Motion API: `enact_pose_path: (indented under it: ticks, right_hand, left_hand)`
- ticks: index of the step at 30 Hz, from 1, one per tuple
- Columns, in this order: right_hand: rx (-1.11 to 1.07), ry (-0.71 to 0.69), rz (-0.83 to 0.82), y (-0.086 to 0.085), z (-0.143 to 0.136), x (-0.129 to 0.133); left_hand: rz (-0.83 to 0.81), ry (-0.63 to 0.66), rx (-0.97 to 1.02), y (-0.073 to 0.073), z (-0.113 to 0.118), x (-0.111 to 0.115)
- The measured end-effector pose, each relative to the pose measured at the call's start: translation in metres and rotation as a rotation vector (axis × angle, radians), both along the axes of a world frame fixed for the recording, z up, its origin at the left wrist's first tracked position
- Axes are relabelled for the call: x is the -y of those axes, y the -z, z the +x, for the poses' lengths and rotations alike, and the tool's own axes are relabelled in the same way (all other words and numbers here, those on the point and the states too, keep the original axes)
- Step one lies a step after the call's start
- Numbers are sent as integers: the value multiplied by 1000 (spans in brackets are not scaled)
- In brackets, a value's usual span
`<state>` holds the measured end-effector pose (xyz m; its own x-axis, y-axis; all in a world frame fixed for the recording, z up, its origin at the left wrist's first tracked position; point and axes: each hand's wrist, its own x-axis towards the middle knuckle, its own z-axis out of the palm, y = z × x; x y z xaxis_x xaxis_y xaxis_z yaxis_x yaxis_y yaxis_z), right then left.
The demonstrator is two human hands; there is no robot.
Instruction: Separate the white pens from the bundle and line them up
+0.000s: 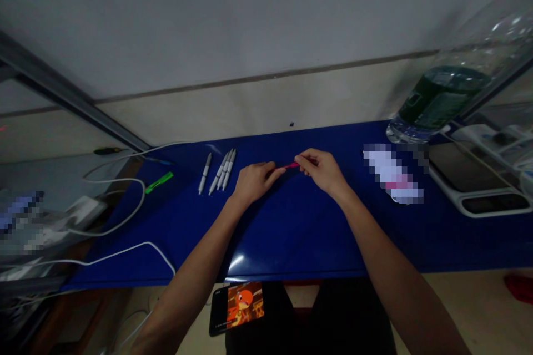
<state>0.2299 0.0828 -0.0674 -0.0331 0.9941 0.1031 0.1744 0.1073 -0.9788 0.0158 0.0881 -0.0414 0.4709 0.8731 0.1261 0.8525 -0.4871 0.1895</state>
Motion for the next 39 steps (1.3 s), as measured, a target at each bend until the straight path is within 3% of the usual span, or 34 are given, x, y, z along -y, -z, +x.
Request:
enact_pose_path:
  ticks: [7, 14, 19, 26, 29, 31, 35, 39]
  right_hand:
    - [-23, -33, -13, 1, -2, -2]
    - [-101, 114, 3, 10, 5, -12]
    - [189, 222, 129, 21, 9, -15]
    - [574, 90, 339, 28, 4, -17]
    - [535, 120, 380, 20, -2, -13]
    - [465, 57, 361, 13, -8, -9]
    - [378, -94, 251, 5, -20, 0]
    - [302, -107, 110, 7, -22, 3]
  left_hand:
    - [-12, -94, 5, 0, 1, -1]
    - [-42, -129, 15, 0, -3, -7]
    - [-44, -135, 4, -1, -2, -6]
    - [-60, -41, -16, 0, 0, -6]
    - [-53, -25, -35, 1, 0, -5]
    - [-48, 8, -30, 0, 1, -3]
    - [-41, 101, -34, -1, 2, 0]
    - [-62, 167, -31, 0, 2, 1]
